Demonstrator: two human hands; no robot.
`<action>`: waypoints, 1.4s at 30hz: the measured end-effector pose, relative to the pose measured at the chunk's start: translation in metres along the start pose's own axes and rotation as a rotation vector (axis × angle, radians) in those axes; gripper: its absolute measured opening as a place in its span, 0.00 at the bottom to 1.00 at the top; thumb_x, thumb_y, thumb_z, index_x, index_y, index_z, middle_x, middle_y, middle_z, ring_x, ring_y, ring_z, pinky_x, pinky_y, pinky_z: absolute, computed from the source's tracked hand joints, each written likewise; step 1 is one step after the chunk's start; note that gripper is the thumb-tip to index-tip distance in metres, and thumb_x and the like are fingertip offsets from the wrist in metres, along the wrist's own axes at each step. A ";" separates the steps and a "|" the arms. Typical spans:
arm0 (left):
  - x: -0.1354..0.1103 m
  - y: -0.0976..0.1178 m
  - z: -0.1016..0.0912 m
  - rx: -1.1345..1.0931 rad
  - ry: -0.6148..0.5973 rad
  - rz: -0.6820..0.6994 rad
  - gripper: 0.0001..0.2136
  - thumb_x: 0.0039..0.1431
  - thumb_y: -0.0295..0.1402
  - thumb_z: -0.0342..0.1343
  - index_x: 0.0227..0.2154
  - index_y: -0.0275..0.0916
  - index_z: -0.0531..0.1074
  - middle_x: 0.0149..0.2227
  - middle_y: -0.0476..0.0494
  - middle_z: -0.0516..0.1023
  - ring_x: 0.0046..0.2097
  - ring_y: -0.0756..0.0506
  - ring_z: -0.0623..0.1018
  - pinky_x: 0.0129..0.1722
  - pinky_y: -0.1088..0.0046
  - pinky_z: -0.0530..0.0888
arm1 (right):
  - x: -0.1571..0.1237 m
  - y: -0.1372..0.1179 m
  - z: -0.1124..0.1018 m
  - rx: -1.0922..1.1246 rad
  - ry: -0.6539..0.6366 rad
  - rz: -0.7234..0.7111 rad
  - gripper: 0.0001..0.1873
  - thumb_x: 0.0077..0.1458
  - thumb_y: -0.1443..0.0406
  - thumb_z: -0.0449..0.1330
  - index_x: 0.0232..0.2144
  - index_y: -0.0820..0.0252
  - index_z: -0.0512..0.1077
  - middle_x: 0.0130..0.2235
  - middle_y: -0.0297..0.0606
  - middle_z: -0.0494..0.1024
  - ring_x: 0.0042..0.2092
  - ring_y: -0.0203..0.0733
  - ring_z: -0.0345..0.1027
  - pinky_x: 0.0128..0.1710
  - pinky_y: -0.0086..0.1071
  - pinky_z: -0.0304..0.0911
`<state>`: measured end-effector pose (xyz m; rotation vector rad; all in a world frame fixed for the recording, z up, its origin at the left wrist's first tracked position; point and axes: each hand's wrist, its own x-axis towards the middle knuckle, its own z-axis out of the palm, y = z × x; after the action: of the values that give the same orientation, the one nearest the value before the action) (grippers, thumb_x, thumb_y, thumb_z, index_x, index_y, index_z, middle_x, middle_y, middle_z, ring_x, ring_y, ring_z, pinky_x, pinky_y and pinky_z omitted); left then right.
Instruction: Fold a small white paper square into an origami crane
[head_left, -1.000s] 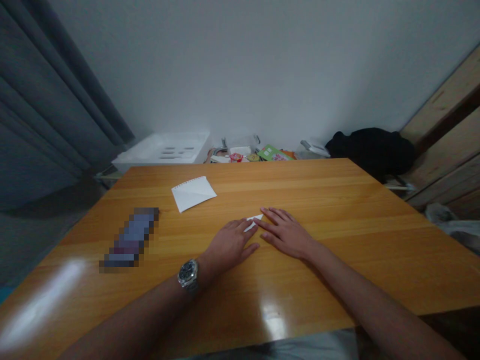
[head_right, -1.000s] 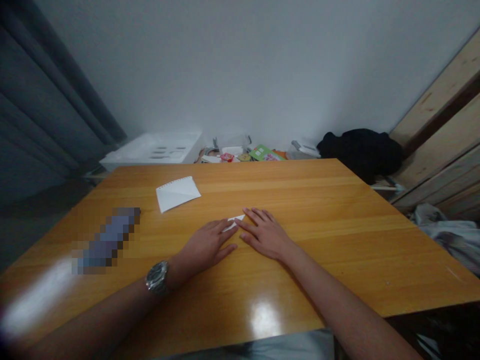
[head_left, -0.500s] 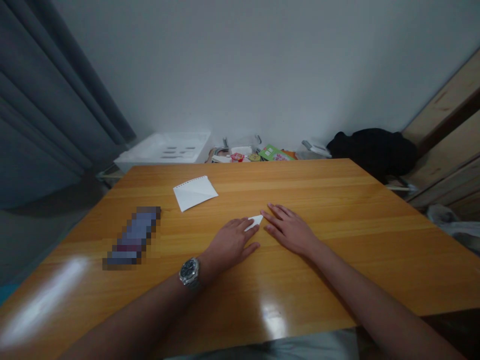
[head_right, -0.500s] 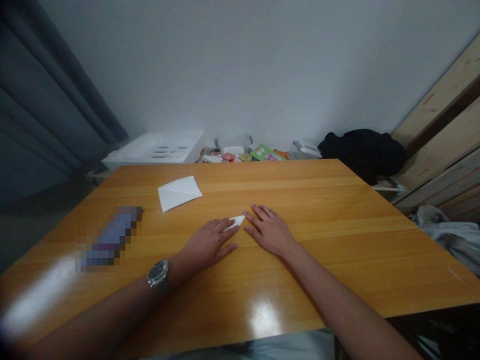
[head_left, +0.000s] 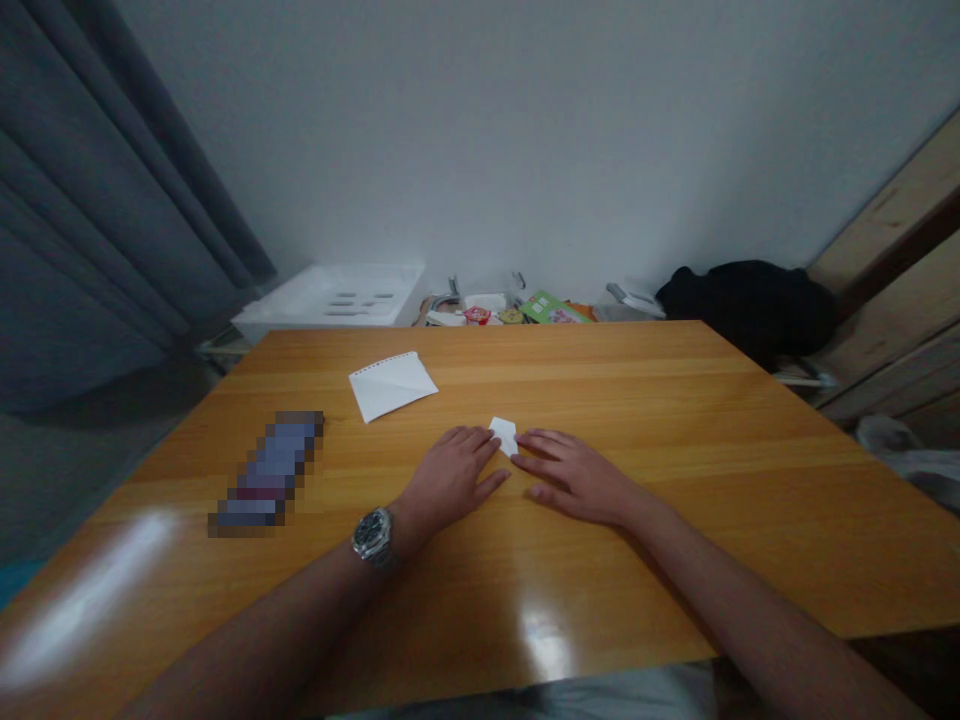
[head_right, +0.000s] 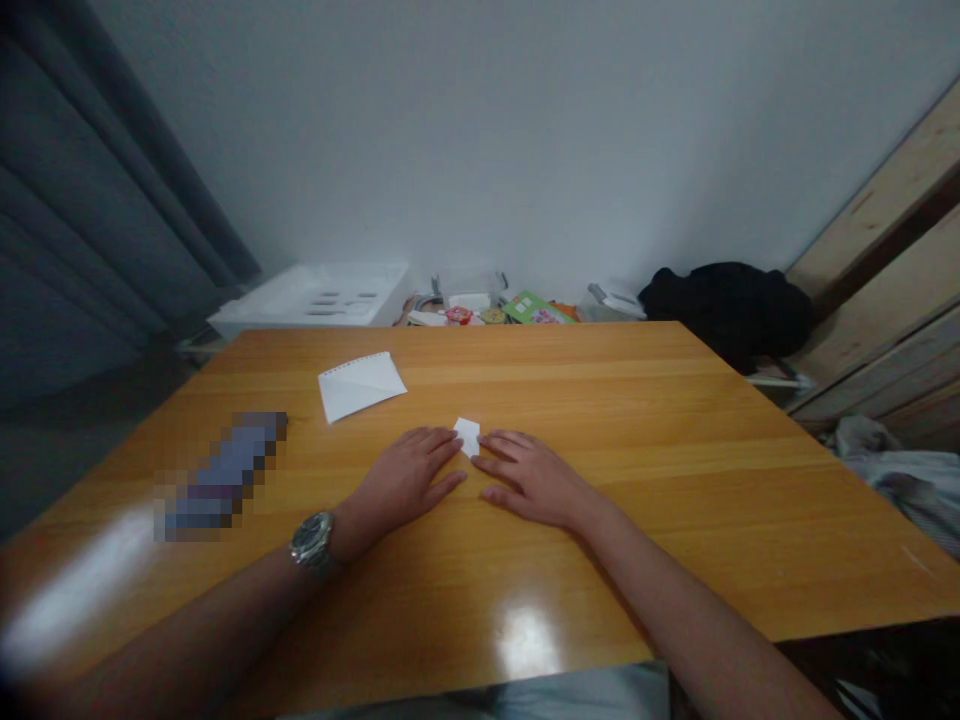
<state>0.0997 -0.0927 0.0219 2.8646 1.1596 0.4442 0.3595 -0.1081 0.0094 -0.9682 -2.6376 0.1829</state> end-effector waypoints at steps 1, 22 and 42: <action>0.000 0.000 0.001 -0.002 -0.006 0.008 0.22 0.69 0.45 0.48 0.59 0.38 0.68 0.57 0.35 0.73 0.57 0.38 0.72 0.61 0.56 0.65 | 0.001 -0.001 0.001 0.004 -0.003 -0.005 0.26 0.67 0.53 0.53 0.63 0.54 0.66 0.65 0.47 0.66 0.66 0.53 0.58 0.65 0.53 0.55; -0.003 -0.001 0.003 0.019 -0.040 0.079 0.23 0.71 0.45 0.45 0.62 0.42 0.66 0.62 0.37 0.68 0.62 0.39 0.68 0.64 0.56 0.61 | 0.004 0.005 0.009 0.037 0.004 0.159 0.26 0.69 0.54 0.48 0.64 0.57 0.64 0.65 0.46 0.66 0.67 0.50 0.57 0.66 0.52 0.54; -0.004 -0.004 -0.003 -0.009 -0.079 0.150 0.21 0.72 0.43 0.44 0.61 0.43 0.67 0.65 0.34 0.66 0.66 0.38 0.65 0.66 0.53 0.60 | 0.018 0.004 -0.003 -0.032 0.021 0.127 0.21 0.69 0.56 0.50 0.57 0.55 0.73 0.59 0.42 0.74 0.59 0.49 0.68 0.60 0.46 0.63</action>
<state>0.0931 -0.0924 0.0236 2.9436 0.9325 0.3348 0.3497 -0.0936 0.0156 -1.1423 -2.5688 0.1593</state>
